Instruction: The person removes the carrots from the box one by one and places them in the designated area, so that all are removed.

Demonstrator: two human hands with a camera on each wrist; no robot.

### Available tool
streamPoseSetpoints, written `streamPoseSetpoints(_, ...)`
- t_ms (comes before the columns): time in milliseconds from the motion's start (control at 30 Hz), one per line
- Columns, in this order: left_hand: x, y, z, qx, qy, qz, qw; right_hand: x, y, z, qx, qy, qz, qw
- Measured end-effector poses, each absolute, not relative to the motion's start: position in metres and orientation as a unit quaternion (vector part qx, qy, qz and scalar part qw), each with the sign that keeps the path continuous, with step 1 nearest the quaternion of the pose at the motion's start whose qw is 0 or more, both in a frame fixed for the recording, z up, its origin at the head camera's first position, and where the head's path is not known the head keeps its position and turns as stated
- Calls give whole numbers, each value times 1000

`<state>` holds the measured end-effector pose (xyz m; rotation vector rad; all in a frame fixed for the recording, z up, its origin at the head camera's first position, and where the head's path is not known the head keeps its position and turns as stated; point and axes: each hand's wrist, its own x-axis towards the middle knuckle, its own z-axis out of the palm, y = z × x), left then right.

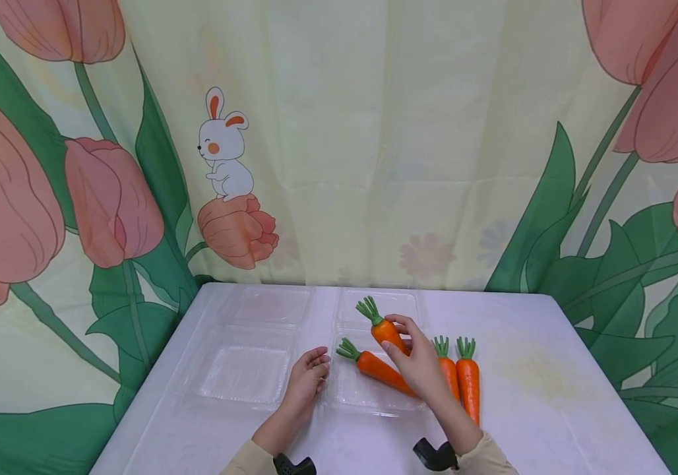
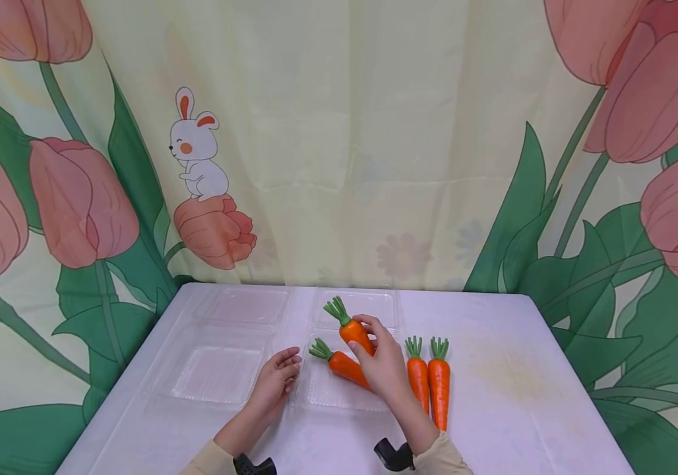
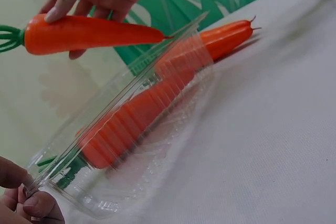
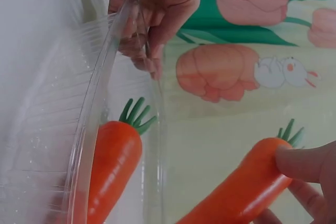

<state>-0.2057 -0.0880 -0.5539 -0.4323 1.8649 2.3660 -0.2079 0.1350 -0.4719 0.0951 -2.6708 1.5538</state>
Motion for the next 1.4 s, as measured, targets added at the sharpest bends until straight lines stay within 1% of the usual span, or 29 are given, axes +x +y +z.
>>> streamPoseSetpoints(300, -205, -88, -553, -144, 614, 774, 50, -209, 139, -467, 0, -839, 544, 8)
streamPoseSetpoints(767, -204, -86, -550, -149, 616, 772, 49, -205, 147, -459, -12, -827, 562, -7)
streamPoseSetpoints(1000, -203, -85, -550, -153, 617, 770, 50, -202, 150, -461, -17, -823, 567, -7)
streamPoseSetpoints(1400, -204, -85, -551, -153, 617, 771, 47, -201, 159, -464, -46, -805, 590, -26)
